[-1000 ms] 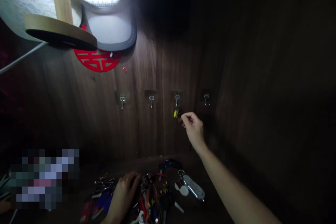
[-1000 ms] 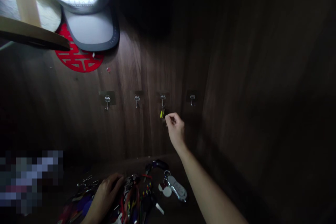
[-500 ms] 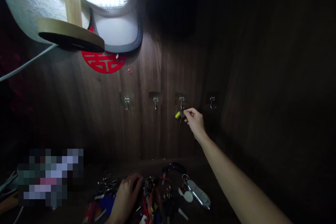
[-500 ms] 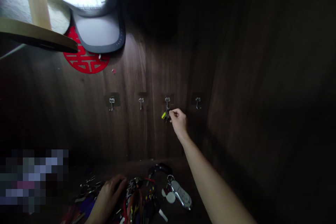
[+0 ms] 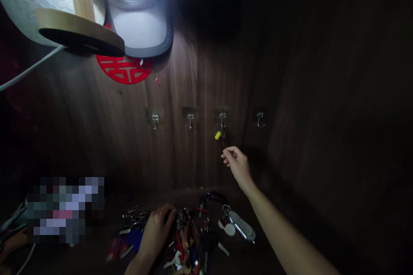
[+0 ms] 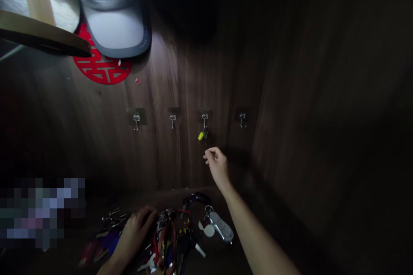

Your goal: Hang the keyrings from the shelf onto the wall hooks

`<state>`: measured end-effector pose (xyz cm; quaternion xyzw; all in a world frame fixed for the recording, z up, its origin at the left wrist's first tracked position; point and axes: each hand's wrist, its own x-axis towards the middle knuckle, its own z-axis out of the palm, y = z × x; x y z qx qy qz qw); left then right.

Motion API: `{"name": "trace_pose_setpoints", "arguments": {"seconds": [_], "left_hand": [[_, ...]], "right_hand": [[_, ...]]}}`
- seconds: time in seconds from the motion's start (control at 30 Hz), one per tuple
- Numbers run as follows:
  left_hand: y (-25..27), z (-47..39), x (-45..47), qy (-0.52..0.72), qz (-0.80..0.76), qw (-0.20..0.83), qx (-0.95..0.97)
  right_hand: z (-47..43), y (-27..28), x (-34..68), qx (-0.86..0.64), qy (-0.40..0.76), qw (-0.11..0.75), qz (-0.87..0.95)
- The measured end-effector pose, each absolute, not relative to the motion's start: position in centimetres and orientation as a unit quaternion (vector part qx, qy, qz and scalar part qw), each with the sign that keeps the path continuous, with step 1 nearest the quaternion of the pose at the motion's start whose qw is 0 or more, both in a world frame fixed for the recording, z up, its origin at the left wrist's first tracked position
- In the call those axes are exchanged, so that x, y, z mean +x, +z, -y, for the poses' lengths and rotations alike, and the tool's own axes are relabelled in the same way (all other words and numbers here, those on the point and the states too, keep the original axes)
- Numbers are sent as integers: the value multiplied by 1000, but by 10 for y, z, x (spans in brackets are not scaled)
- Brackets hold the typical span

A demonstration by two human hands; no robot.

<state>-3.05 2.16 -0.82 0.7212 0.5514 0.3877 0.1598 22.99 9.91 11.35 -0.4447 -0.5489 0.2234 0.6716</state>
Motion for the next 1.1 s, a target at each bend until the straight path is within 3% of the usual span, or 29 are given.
{"name": "trace_pose_setpoints", "arguments": {"seconds": [0.23,0.53,0.77,0.93,1.1], "left_hand": [[-5,-19,-31,382,-556,157,722],[-8,-18,-34,433,-559,170,686],[-8,-17,-43,507,-582,149,618],[-5,-17,-57,487,-599,102,627],[-1,-18,-77,449,-609,103,646]], "right_hand": [[-56,59,208,-446,228,590,633],[-6,1,178,-433,59,445,782],[9,1,172,-382,36,358,851],[16,10,172,-345,38,292,891],[13,7,171,-354,32,290,888]]}}
